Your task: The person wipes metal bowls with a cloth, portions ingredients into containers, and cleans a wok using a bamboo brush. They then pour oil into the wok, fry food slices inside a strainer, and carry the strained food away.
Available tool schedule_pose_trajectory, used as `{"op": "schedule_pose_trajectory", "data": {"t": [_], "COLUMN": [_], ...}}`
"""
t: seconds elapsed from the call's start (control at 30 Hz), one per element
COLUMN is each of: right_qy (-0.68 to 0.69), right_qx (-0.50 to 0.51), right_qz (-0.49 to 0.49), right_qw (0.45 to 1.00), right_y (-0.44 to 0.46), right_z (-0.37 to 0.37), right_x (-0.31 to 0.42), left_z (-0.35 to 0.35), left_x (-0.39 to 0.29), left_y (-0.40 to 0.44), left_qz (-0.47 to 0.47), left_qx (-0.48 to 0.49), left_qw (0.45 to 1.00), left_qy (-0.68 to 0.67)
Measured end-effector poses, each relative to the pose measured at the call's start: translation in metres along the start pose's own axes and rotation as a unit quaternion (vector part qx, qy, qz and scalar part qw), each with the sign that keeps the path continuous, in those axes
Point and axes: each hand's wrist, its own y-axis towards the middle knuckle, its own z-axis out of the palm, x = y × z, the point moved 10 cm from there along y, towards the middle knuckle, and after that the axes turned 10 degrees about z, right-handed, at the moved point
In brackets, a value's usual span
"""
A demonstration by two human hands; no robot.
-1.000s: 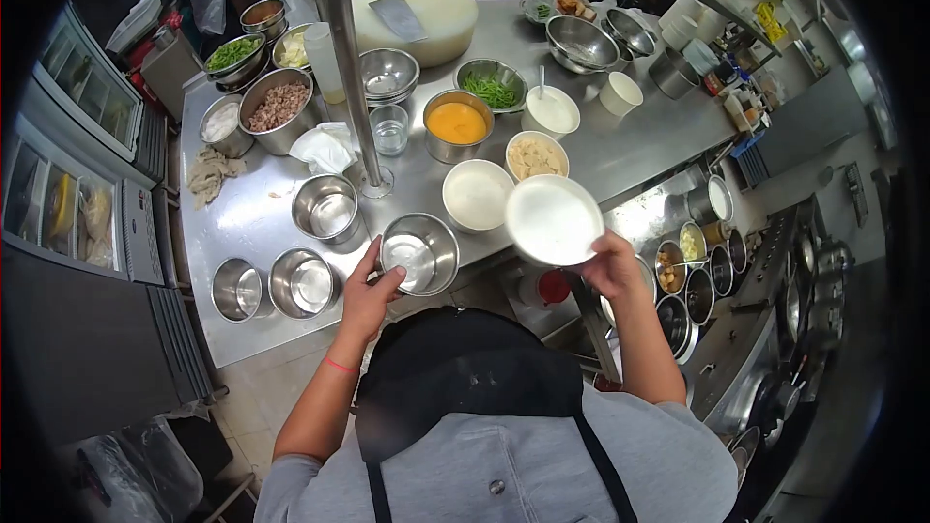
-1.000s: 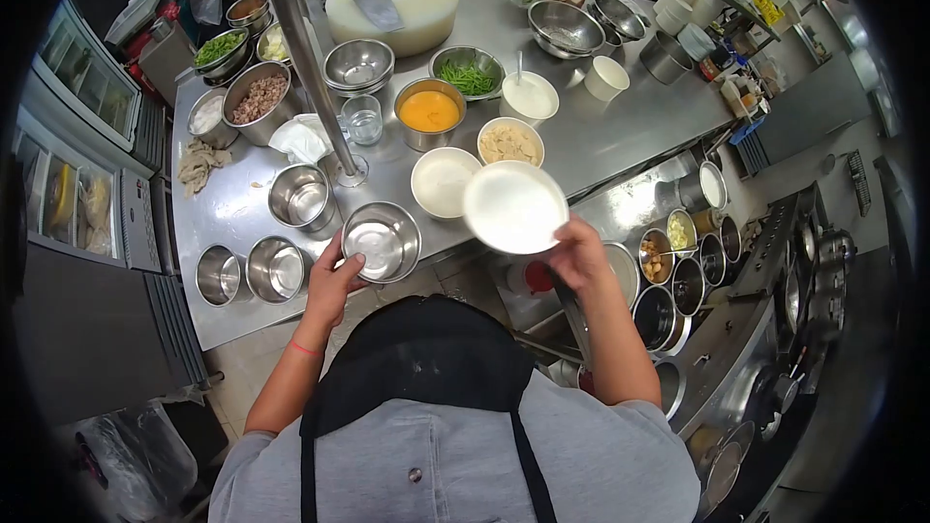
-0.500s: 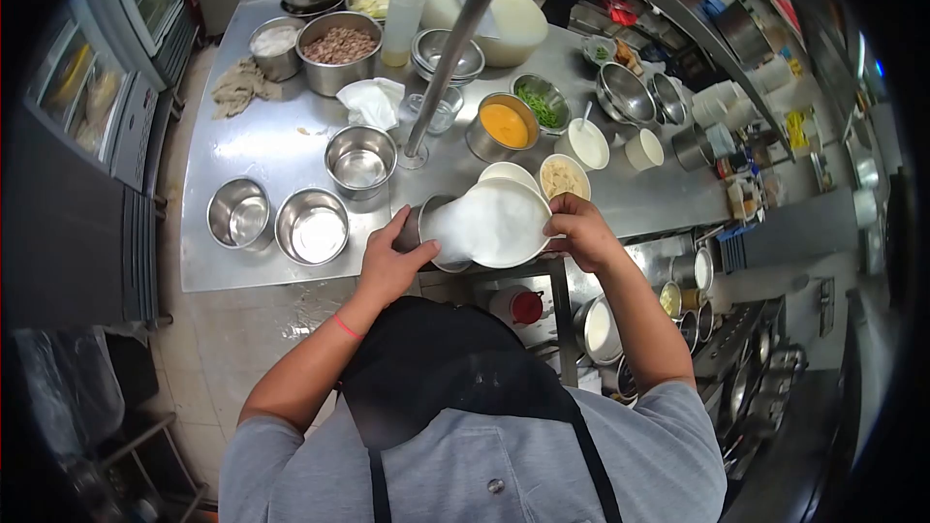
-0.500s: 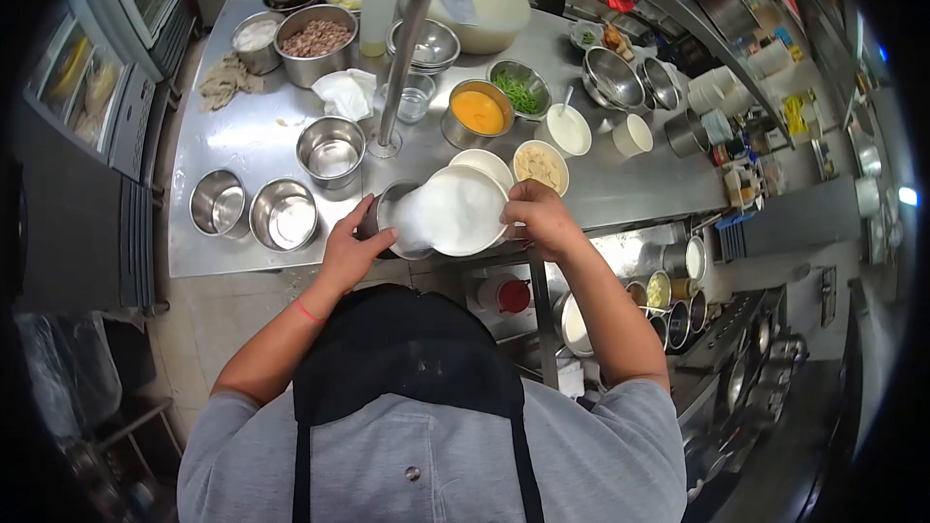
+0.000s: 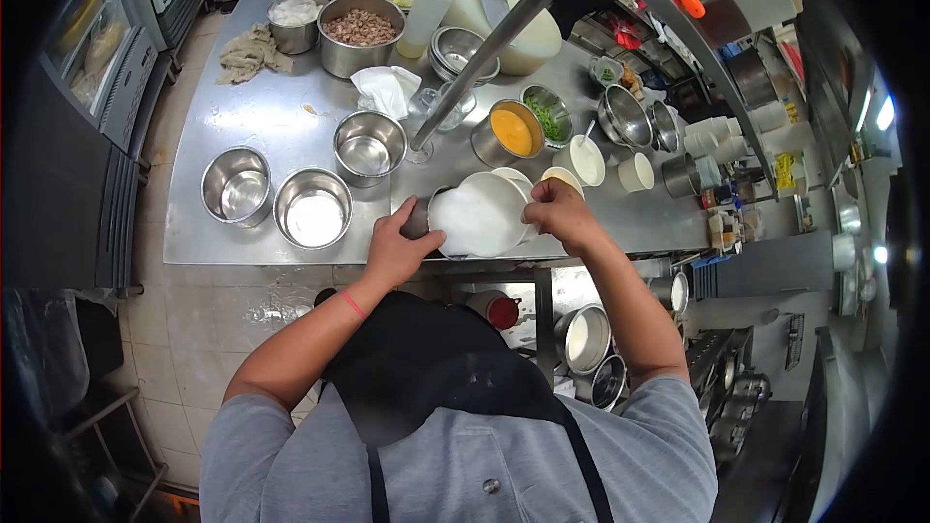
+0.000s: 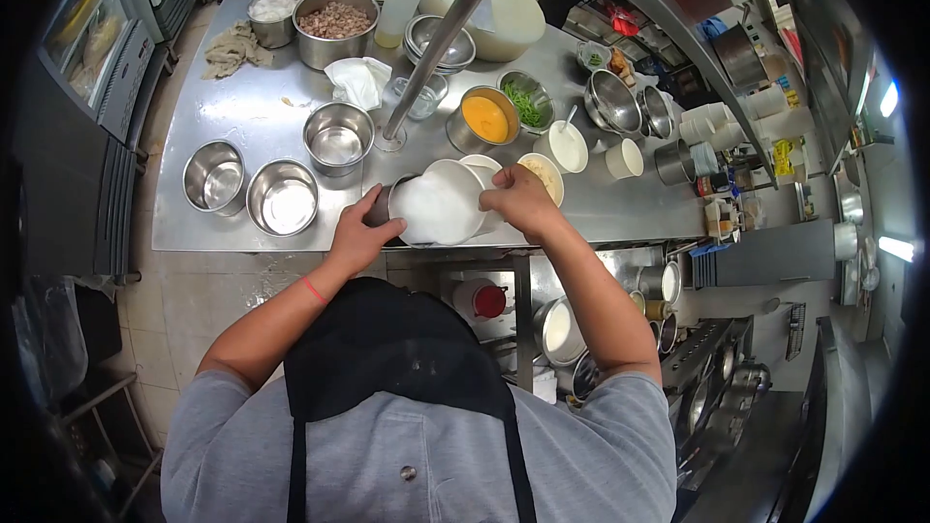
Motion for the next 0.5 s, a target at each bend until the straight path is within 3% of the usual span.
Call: {"op": "schedule_pose_trajectory", "data": {"t": [0.1, 0.37, 0.5], "right_qy": [-0.019, -0.158, -0.188], "right_qx": [-0.005, -0.060, -0.069], "right_qz": [0.002, -0.067, -0.066], "right_qw": [1.000, 0.983, 0.977], "right_y": [0.003, -0.013, -0.014], "right_z": [0.003, 0.011, 0.013], "right_x": [0.006, 0.047, 0.053], "left_z": [0.002, 0.002, 0.000], "left_x": [0.010, 0.010, 0.013], "left_y": [0.002, 0.009, 0.014], "left_qz": [-0.035, -0.017, -0.007], "left_qx": [0.001, -0.005, -0.004], "left_qw": [0.999, 0.995, 0.998], "left_qy": [-0.022, -0.095, -0.066]}}
